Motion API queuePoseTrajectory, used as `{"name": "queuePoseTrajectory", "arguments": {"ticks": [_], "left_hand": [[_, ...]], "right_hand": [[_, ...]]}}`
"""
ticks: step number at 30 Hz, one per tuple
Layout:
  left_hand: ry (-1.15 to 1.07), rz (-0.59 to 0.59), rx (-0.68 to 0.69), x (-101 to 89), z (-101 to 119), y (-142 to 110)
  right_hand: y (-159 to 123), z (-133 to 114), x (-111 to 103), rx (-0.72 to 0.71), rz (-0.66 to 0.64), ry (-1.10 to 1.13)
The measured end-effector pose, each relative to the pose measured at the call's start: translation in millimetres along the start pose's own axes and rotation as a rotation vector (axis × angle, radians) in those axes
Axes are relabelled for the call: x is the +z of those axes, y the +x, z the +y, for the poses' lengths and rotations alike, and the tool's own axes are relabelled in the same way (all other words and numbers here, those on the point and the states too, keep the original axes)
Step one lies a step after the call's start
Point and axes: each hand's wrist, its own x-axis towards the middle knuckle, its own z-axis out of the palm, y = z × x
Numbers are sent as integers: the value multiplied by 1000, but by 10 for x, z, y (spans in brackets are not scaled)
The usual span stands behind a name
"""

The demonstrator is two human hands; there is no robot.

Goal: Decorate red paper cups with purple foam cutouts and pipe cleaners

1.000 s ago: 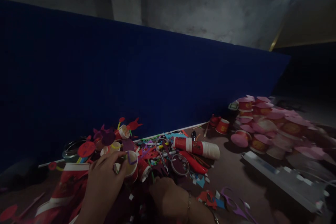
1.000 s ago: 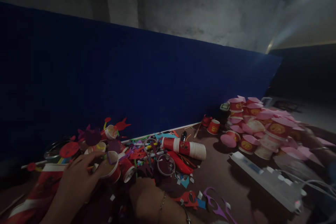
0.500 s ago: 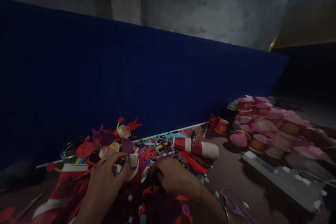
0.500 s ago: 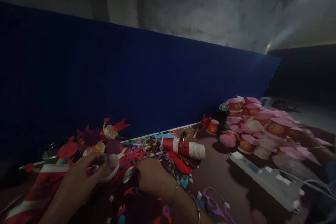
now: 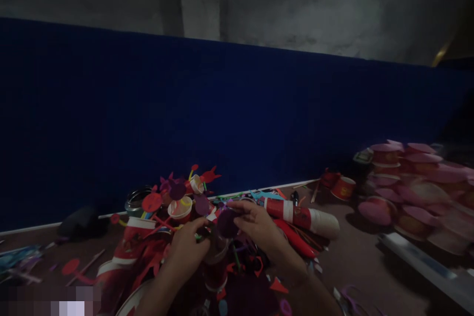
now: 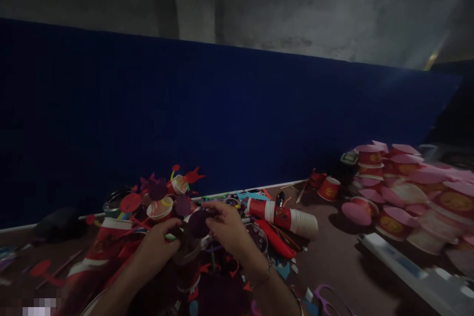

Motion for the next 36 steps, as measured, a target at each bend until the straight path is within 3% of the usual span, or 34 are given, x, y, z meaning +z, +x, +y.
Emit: {"name": "queuePoseTrajectory", "arguments": {"ticks": [5,12,20,36], "left_hand": [[-176,-37,-50,85,-101,36],[-340,-92,-81,149,-163,83],[-341,-89,-151,181,-176,91],[-342,-88,-141,183,-183,77]], "right_hand": [[88,15,151,53,65,-15],[191,161,191,86,31,59],[195,160,155,102,-26,96],[217,238,159,104,-106,63]]}}
